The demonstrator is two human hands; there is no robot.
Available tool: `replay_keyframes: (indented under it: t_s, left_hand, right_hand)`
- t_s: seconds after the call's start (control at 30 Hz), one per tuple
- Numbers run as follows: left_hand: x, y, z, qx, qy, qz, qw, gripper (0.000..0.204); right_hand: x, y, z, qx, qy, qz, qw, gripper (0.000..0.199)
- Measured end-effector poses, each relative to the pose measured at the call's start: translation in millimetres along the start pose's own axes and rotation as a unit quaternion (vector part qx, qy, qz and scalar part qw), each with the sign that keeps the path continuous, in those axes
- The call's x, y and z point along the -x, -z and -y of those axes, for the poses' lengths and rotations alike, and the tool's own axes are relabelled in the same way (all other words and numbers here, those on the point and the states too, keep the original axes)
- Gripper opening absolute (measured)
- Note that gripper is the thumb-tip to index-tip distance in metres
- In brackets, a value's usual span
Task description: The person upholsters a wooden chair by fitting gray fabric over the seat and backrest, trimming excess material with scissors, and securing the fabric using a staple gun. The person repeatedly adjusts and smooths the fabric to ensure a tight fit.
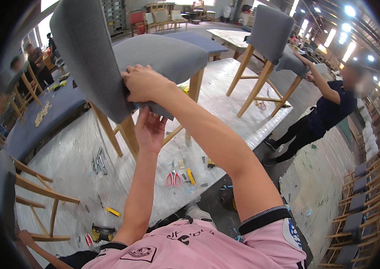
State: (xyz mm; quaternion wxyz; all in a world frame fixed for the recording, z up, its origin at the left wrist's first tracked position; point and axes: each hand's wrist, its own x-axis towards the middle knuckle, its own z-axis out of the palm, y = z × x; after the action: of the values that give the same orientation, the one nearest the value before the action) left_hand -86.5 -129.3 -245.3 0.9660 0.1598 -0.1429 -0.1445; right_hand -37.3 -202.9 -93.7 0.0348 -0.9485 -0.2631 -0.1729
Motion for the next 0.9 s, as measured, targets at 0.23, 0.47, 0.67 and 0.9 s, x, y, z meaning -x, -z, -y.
replay_keyframes:
  t_s: [0.23,0.47,0.67,0.9]
  left_hand:
    - [-5,-12,-6,-0.441,-0.101,-0.055,0.89,0.041]
    - [20,16,-17,-0.625,-0.167,-0.073,0.759,0.072]
    - [30,26,-47,-0.717,-0.143,-0.061,0.68,0.069]
    - [27,39,-52,-0.737,-0.139,-0.039,0.661,0.064]
  right_hand:
    - [1,-20,-7,0.071,0.004,0.016,0.997,0.086]
    - [10,-5,-1,0.005,0.02,0.001,1.0,0.087]
    - [-44,20,-20,-0.253,-0.058,-0.157,0.953,0.046]
    - [-49,-35,-30,0.055,-0.06,-0.026,0.996,0.042]
